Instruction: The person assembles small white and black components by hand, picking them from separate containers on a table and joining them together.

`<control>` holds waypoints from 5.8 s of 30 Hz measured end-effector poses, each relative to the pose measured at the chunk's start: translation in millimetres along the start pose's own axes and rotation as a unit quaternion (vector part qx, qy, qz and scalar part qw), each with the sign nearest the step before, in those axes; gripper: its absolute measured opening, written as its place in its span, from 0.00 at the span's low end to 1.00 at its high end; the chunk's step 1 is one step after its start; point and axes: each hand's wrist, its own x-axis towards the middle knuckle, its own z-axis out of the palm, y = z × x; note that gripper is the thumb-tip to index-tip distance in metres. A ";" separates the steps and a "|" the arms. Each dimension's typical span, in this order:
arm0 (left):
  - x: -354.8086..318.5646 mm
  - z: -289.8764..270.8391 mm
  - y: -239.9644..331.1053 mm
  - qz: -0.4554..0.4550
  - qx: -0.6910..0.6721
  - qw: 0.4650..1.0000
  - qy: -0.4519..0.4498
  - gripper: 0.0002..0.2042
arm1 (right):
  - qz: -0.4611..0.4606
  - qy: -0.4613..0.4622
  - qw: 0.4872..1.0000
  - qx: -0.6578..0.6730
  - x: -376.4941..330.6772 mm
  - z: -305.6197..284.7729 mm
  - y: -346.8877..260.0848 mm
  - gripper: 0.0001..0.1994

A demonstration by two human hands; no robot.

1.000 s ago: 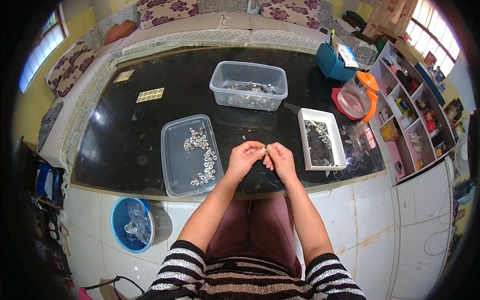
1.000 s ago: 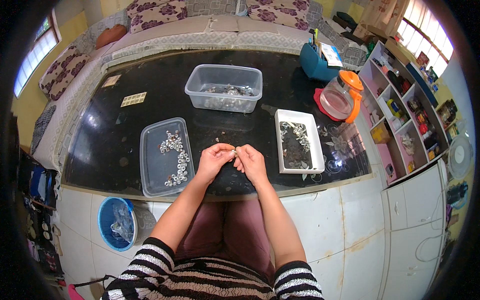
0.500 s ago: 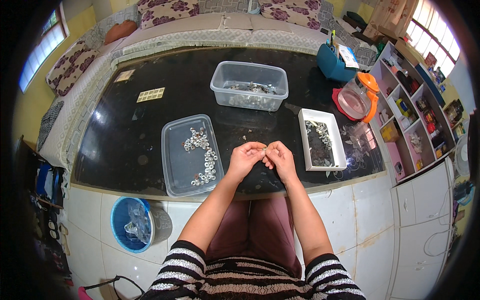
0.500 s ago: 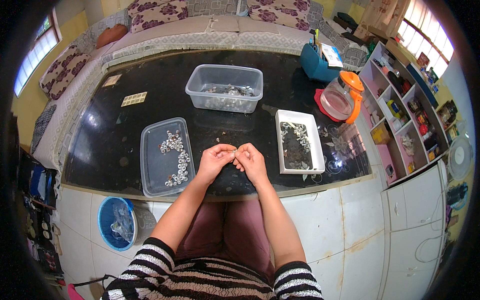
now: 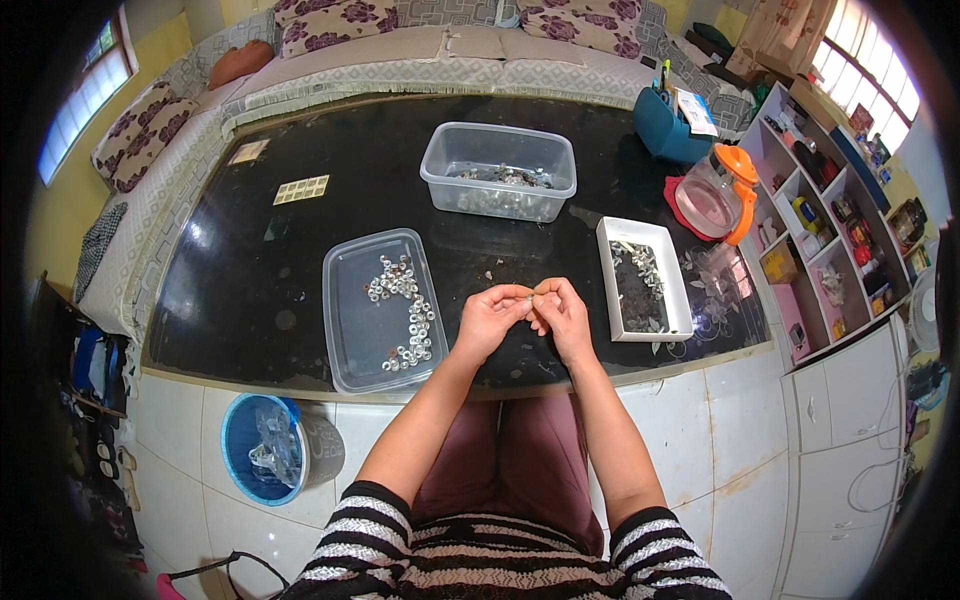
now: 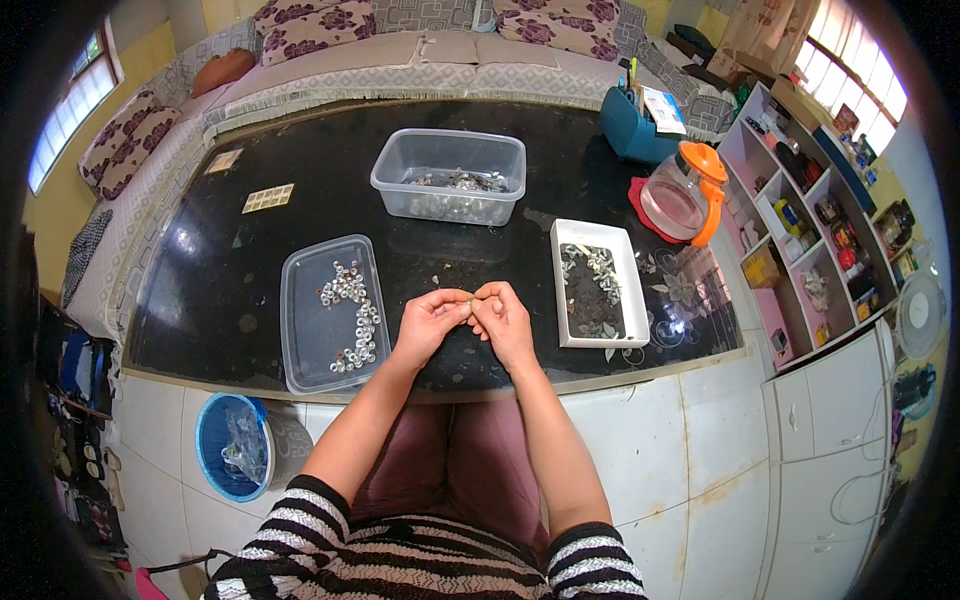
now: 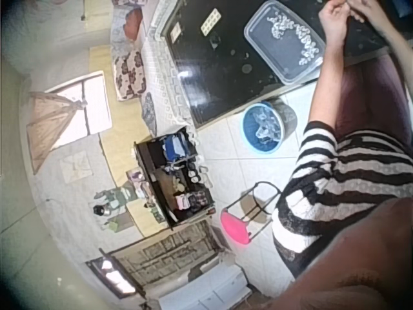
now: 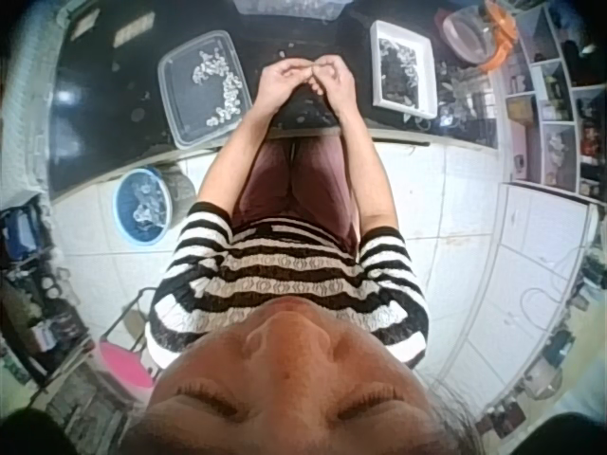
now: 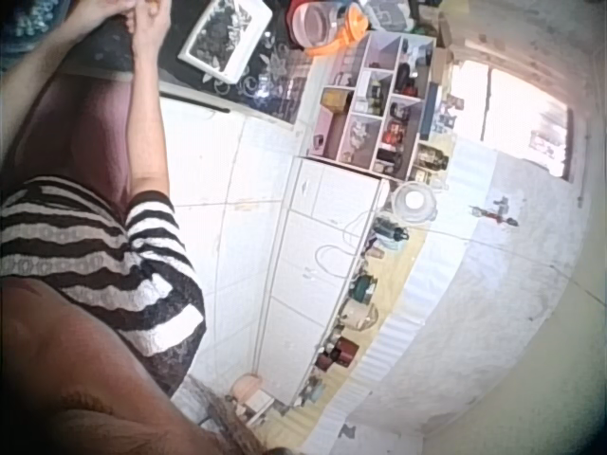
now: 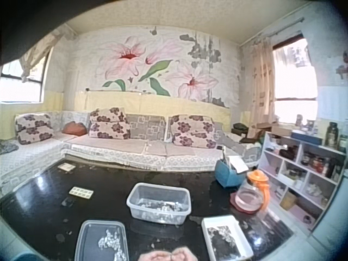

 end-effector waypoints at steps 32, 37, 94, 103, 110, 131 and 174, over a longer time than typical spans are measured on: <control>-0.6 0.4 -0.3 -0.005 0.032 0.999 -0.003 0.07 | 0.038 0.007 0.999 -0.029 0.4 -2.8 1.9 0.08; -2.3 2.6 2.8 -0.005 0.062 0.998 0.006 0.06 | 0.013 0.007 1.000 0.001 0.7 -2.5 2.4 0.08; -2.0 5.6 0.6 0.050 0.056 0.997 0.002 0.04 | 0.011 0.019 0.999 -0.026 1.5 0.8 4.9 0.14; -3.7 6.2 2.0 0.046 0.052 0.998 -0.001 0.04 | 0.008 0.009 0.999 -0.041 0.3 1.2 2.7 0.15; -3.3 6.6 2.3 0.052 0.069 0.996 -0.004 0.04 | 0.031 0.023 0.999 -0.036 0.1 2.2 2.4 0.17; -3.2 3.8 -1.0 0.037 0.126 0.991 0.035 0.06 | 0.009 -0.001 0.996 -0.091 1.2 -0.9 4.6 0.18; 162.5 -35.9 82.3 0.154 0.491 0.849 0.118 0.07 | -0.060 0.079 0.953 -0.286 -47.8 -42.9 -15.5 0.06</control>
